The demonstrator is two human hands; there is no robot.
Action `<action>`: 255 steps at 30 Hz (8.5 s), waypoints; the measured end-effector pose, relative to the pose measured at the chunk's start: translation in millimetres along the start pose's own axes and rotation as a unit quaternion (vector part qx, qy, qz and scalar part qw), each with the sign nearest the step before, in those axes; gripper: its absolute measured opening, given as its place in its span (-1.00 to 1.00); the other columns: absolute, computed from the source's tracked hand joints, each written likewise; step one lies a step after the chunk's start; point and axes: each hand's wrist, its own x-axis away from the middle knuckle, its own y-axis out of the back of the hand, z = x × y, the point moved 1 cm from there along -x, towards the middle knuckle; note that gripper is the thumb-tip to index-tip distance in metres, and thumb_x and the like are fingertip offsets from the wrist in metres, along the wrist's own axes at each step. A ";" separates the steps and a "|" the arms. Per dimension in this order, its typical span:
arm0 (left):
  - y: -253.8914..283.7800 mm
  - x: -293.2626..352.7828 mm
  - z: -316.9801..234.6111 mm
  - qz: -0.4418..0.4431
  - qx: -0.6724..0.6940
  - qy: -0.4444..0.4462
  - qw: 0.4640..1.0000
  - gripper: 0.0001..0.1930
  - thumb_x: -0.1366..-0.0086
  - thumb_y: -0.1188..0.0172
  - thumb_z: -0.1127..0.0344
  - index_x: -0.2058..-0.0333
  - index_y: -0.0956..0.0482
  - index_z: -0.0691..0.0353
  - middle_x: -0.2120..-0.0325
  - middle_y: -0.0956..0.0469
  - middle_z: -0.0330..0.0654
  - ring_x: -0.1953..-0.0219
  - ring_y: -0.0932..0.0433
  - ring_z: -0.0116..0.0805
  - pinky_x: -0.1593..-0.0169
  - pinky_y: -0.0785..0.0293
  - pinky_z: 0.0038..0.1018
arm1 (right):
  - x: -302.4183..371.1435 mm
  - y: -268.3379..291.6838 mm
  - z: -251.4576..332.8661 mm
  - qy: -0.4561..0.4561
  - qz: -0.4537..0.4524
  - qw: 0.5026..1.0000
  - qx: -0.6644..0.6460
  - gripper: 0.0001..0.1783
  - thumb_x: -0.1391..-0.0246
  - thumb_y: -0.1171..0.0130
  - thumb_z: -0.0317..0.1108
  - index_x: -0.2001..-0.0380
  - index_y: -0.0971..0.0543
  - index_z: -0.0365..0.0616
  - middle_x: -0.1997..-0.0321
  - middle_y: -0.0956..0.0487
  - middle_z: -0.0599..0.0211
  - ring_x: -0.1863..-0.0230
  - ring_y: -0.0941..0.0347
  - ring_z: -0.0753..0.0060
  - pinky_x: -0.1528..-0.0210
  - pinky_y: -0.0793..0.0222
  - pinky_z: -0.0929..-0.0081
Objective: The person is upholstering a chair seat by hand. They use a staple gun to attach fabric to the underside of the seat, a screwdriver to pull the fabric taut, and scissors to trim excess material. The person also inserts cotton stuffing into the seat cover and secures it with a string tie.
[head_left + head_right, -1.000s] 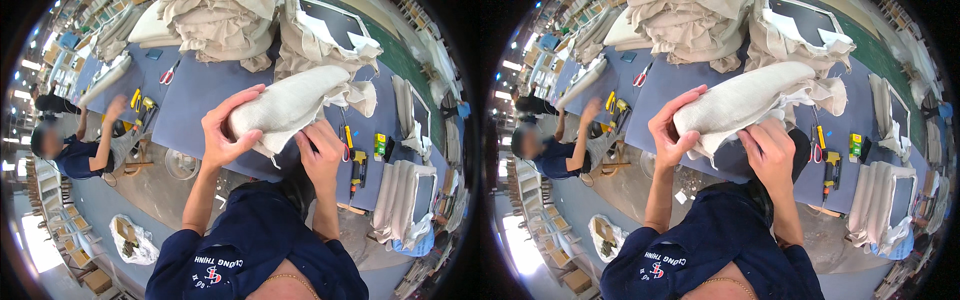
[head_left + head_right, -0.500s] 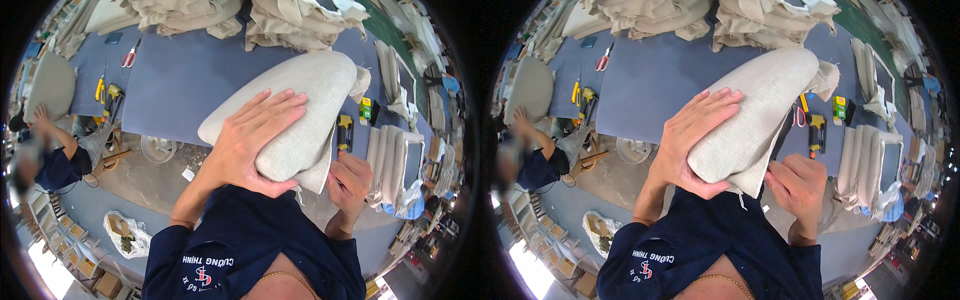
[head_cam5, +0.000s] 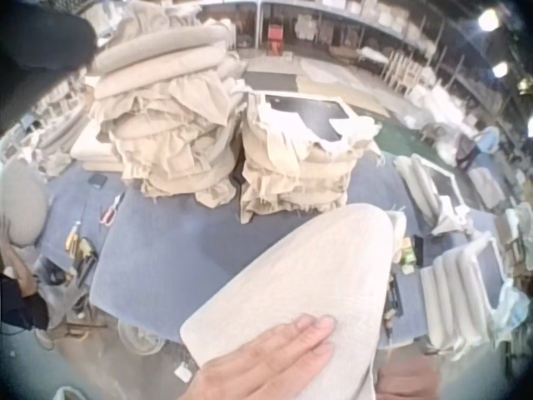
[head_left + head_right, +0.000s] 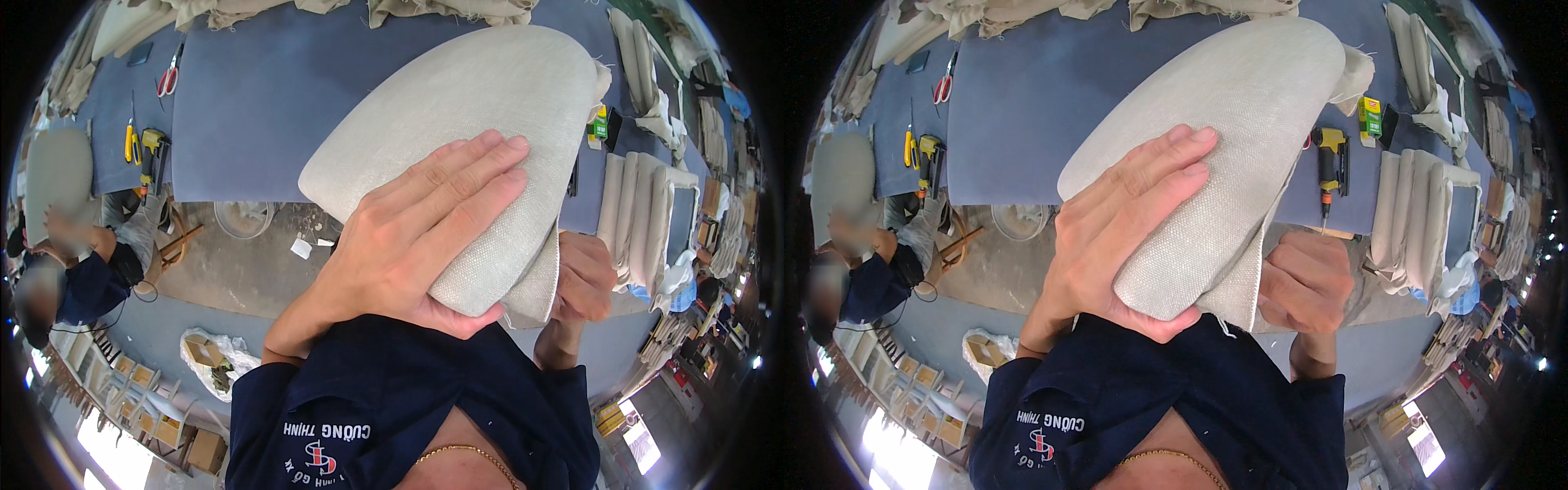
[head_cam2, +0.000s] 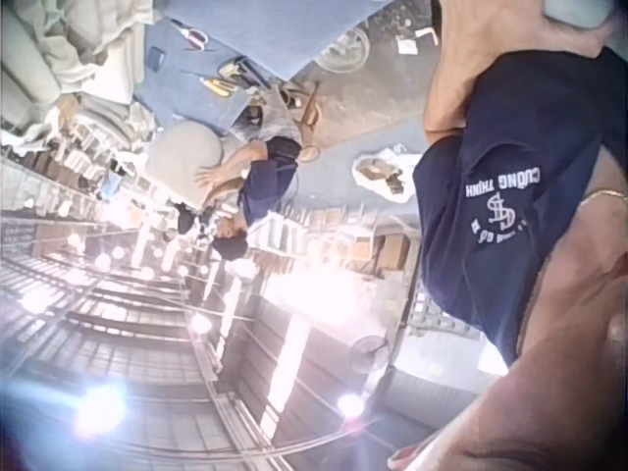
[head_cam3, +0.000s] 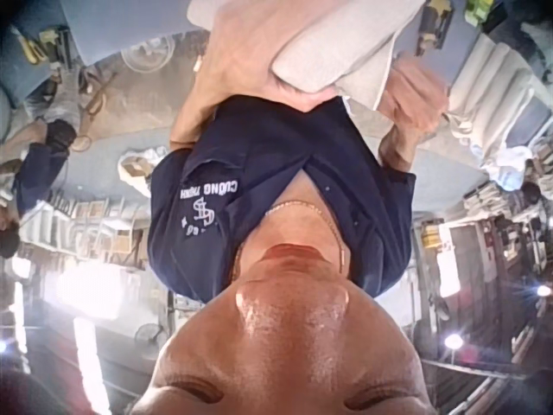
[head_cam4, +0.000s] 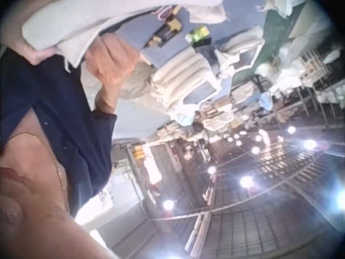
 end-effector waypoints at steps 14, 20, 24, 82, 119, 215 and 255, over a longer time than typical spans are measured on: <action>-18.8 3.2 -7.9 -0.001 0.001 0.022 1.000 -0.23 0.26 -0.54 0.11 -0.01 -0.56 0.31 -0.04 -0.61 0.17 -0.17 -0.56 0.22 -0.19 -0.51 -0.04 | 3.0 13.9 0.4 -0.040 0.040 0.998 -0.022 -0.75 0.39 -0.33 -0.33 0.52 -0.62 -0.21 0.70 -0.23 0.49 0.73 -0.19 0.48 0.68 0.02 0.47; -31.1 5.7 -9.8 -0.046 0.008 -0.017 0.999 -0.29 0.26 -0.61 0.18 0.06 -0.55 0.23 0.07 -0.67 0.13 -0.08 -0.63 0.21 -0.13 -0.55 0.02 | 18.0 36.3 3.1 -0.106 0.077 0.991 -0.014 -0.81 0.08 -0.34 -0.29 0.49 -0.66 -0.20 0.66 -0.33 0.42 0.70 -0.28 0.40 0.66 -0.06 0.43; -35.4 1.9 -7.4 -0.084 0.016 -0.055 0.995 -0.36 0.25 -0.64 0.25 0.12 -0.59 0.24 0.16 -0.71 0.11 -0.02 -0.68 0.18 -0.07 -0.59 0.02 | 22.5 43.1 3.4 -0.126 0.063 0.989 0.042 -0.72 -0.04 -0.36 -0.16 0.47 -0.68 -0.18 0.66 -0.35 0.42 0.67 -0.30 0.38 0.64 -0.08 0.41; -18.0 -28.5 10.2 -0.083 -0.002 -0.167 0.982 -0.42 0.02 -0.56 0.24 0.07 -0.45 0.26 0.15 -0.60 0.05 0.03 -0.64 0.21 -0.11 -0.57 0.16 | -33.7 25.3 -66.6 0.151 -0.071 0.985 -0.034 -0.71 0.04 -0.49 -0.20 0.60 -0.59 -0.09 0.62 -0.44 0.47 0.65 -0.38 0.42 0.64 -0.22 0.42; 20.6 -57.9 18.6 -0.195 -0.177 -0.040 0.964 -0.14 0.12 -0.63 0.17 -0.14 -0.41 0.34 -0.04 -0.48 0.06 -0.03 -0.55 0.06 -0.13 -0.50 -0.13 | 277.8 -50.2 -271.3 -0.544 -0.189 0.792 0.201 -0.68 -0.19 -0.18 -0.18 0.33 -0.67 -0.26 0.44 -0.61 -0.08 0.35 -0.55 -0.18 0.26 -0.43 0.10; -84.8 243.2 163.0 0.103 0.149 0.490 0.853 -0.47 -0.30 -0.32 -0.21 0.21 -0.65 0.25 0.40 -0.64 -0.19 0.33 -0.58 -0.39 0.24 -0.49 -0.37 | -307.9 -128.9 -200.9 -0.222 0.241 0.945 0.026 -0.63 -0.19 -0.24 -0.18 0.44 -0.68 -0.34 0.56 -0.68 0.20 0.64 -0.56 0.44 0.46 -0.48 0.38; 65.2 -5.6 43.4 -0.201 -0.042 0.071 0.976 -0.62 -0.31 -0.30 0.28 -0.10 -0.64 0.16 -0.19 -0.44 -0.07 -0.22 -0.39 -0.08 -0.30 -0.31 -0.21 | -120.9 -155.5 -109.5 0.122 -0.280 0.944 0.127 -0.34 -0.44 0.36 0.07 -0.15 -0.48 -0.26 -0.27 -0.45 -0.02 -0.36 -0.27 -0.13 -0.48 -0.02 -0.14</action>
